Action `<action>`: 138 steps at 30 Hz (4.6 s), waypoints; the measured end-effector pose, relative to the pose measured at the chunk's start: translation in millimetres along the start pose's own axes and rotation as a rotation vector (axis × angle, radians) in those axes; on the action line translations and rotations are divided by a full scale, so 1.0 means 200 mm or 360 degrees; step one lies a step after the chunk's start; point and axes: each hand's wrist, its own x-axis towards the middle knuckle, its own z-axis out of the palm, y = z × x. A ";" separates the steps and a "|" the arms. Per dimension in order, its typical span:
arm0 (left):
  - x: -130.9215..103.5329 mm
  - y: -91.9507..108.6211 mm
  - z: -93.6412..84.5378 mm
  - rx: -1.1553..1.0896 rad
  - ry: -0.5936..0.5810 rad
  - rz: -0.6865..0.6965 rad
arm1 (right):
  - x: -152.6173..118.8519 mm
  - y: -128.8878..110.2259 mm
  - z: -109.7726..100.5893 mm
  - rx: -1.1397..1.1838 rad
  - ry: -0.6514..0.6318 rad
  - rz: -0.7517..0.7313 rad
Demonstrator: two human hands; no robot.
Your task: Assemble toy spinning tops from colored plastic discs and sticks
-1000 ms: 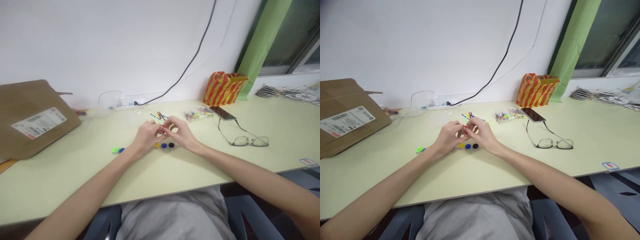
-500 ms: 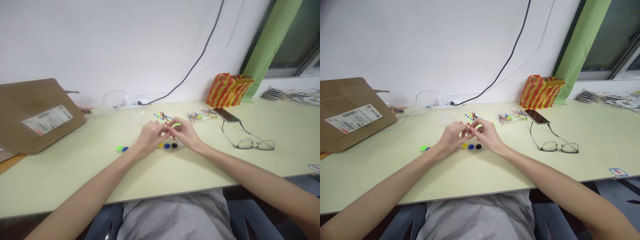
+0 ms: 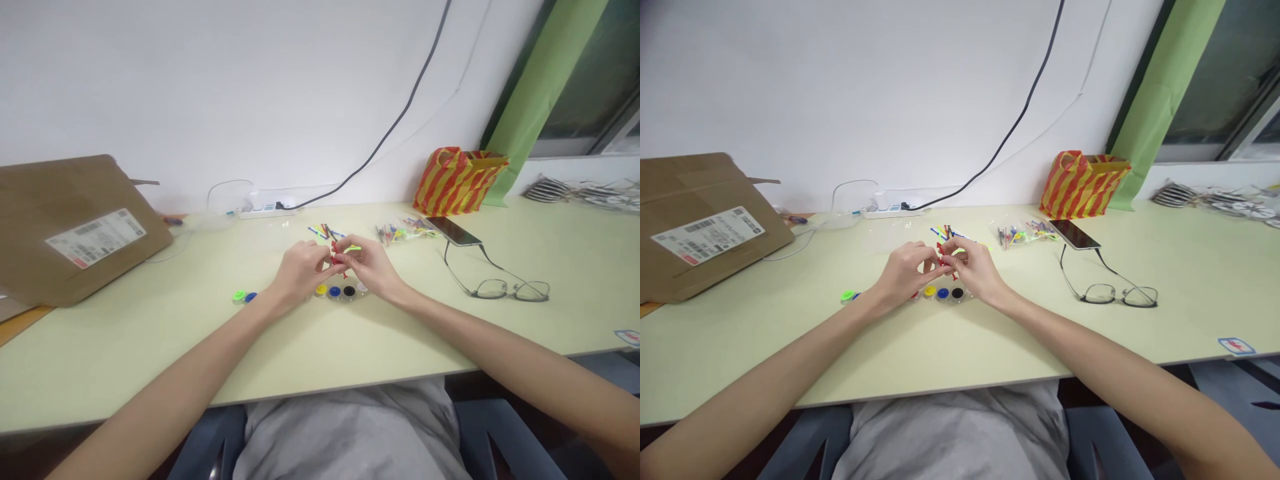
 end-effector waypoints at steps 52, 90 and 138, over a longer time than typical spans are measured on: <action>-0.01 -0.03 0.02 0.0010 0.0084 0.0016 | 0.02 -0.03 -0.02 -0.0060 0.0018 0.0020; -0.01 -0.03 0.00 -0.0112 0.0050 0.0128 | 0.03 -0.03 -0.07 0.0105 -0.0078 0.0256; -0.03 0.08 -0.03 -0.0161 0.0030 0.0428 | 0.05 -0.04 -0.18 -0.0067 -0.0549 0.0083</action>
